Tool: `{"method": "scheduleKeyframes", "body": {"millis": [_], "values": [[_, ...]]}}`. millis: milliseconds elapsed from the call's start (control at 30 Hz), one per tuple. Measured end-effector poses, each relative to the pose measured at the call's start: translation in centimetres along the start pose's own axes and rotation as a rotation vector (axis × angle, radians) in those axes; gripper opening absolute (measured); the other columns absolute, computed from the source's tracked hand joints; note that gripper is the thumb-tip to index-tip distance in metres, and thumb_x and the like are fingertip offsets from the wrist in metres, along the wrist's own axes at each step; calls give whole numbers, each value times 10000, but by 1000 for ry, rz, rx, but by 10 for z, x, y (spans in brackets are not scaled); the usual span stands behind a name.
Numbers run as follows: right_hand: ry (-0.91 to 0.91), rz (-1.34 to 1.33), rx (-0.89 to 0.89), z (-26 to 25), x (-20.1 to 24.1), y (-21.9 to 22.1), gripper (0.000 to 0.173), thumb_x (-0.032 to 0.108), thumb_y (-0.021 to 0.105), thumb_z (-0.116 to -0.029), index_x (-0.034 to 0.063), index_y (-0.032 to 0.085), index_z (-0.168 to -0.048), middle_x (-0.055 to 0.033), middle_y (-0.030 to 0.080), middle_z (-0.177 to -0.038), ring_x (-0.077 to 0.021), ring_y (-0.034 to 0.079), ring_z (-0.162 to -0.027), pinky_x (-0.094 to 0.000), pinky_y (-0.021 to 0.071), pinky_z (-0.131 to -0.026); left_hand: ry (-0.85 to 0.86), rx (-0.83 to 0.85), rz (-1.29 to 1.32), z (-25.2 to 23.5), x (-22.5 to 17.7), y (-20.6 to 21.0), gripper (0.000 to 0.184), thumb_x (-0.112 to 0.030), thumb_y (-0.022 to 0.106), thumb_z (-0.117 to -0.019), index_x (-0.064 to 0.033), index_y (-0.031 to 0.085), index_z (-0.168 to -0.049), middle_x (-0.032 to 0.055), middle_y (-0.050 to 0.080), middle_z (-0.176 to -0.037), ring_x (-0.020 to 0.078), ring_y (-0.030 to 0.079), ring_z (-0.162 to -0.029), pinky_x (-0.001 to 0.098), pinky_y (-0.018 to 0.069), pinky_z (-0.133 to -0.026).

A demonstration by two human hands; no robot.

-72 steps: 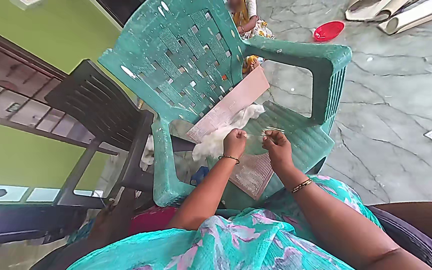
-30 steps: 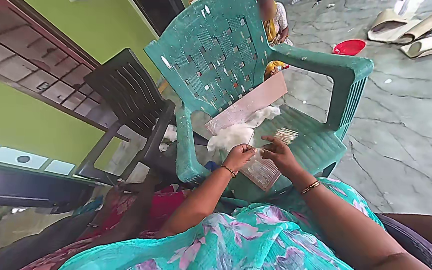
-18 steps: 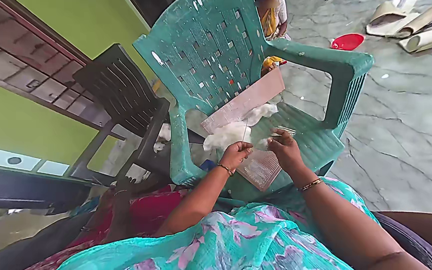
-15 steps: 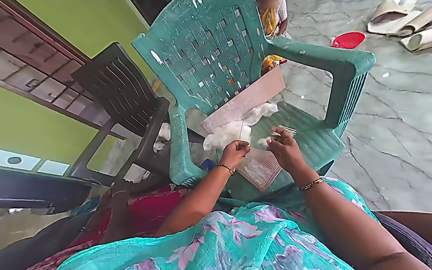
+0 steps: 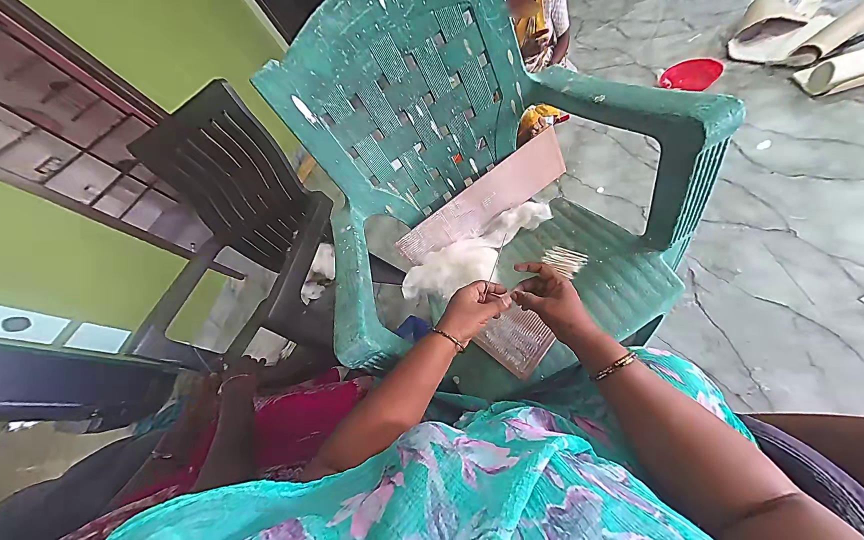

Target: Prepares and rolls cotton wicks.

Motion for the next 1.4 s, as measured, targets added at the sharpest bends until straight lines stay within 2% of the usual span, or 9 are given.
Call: {"method": "scheduleKeyframes", "body": {"millis": [167, 300, 467, 733, 833, 1067, 1233, 1333, 1400], "values": [[22, -40, -70, 0, -1, -7, 380, 27, 652, -976, 45, 546, -1340, -63, 719, -946, -95, 663, -742, -267, 559, -702, 14, 41, -27, -1, 3, -2, 342, 15, 700, -935, 27, 601, -1261, 57, 672, -900, 59, 579, -732, 228, 494, -714], [89, -131, 16, 0, -2, -5, 454, 85, 623, -1009, 60, 472, -1437, -92, 715, -1049, -121, 684, -811, -298, 575, -741, 24, 19, -31, -2, 1, -5, 354, 13, 697, -941, 21, 589, -1278, 68, 674, -907, 68, 579, -739, 240, 496, -725], [68, -52, 68, 1, -3, 0, 472, -58, 663, -930, 36, 536, -1375, -72, 698, -890, -105, 659, -731, -278, 570, -719, 13, 18, -54, -3, 2, -6, 375, 9, 709, -937, 12, 586, -1290, 72, 670, -909, 86, 595, -764, 263, 515, -759], [87, -21, 82, 0, -3, -1, 534, -40, 678, -926, 66, 501, -1418, -81, 700, -896, -114, 654, -727, -291, 567, -717, 16, 37, -72, -3, 2, -4, 394, 2, 713, -937, 12, 583, -1308, 90, 678, -938, 99, 604, -784, 277, 520, -779], [75, 40, 61, 0, -4, -2, 499, -31, 680, -931, 62, 515, -1394, -73, 706, -872, -108, 645, -699, -289, 556, -692, 7, 80, -145, -4, 4, -5, 426, -14, 708, -948, 1, 563, -1348, 116, 690, -1010, 129, 631, -851, 315, 533, -828], [31, 660, 190, 6, -6, 14, 519, 63, 710, -945, 73, 542, -1436, -138, 756, -936, -291, 726, -823, -524, 570, -810, -55, 192, -527, -7, 27, -3, 427, -61, 631, -1007, -18, 527, -1419, 191, 697, -1157, 268, 689, -1030, 454, 537, -963], [-48, 820, 272, 9, -18, 27, 543, 75, 705, -936, 93, 546, -1455, -135, 757, -896, -333, 727, -812, -567, 559, -823, -135, 236, -638, 5, 45, -5, 468, -94, 615, -1012, -20, 488, -1456, 190, 690, -1200, 293, 676, -1114, 474, 516, -1013], [-67, 875, 275, 10, -17, 28, 599, 80, 752, -902, 101, 545, -1464, -146, 743, -982, -380, 690, -961, -616, 481, -958, -120, 194, -606, 20, 50, -11, 497, -187, 604, -1040, 27, 454, -1463, 235, 641, -1268, 326, 637, -1183, 486, 489, -1058], [-67, 912, 253, 10, -15, 27, 625, 99, 781, -887, 99, 543, -1466, -154, 730, -1082, -393, 666, -1045, -624, 450, -997, -104, 169, -600, 32, 51, -13, 454, -202, 480, -1098, 53, 440, -1471, 272, 567, -1379, 348, 573, -1290, 466, 441, -1118]]}}
Point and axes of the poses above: each hand's wrist, its own z-axis away from the middle knuckle, its own y-axis out of the palm, x = y × z, the point moved 5 cm from there along -z, towards the middle knuckle
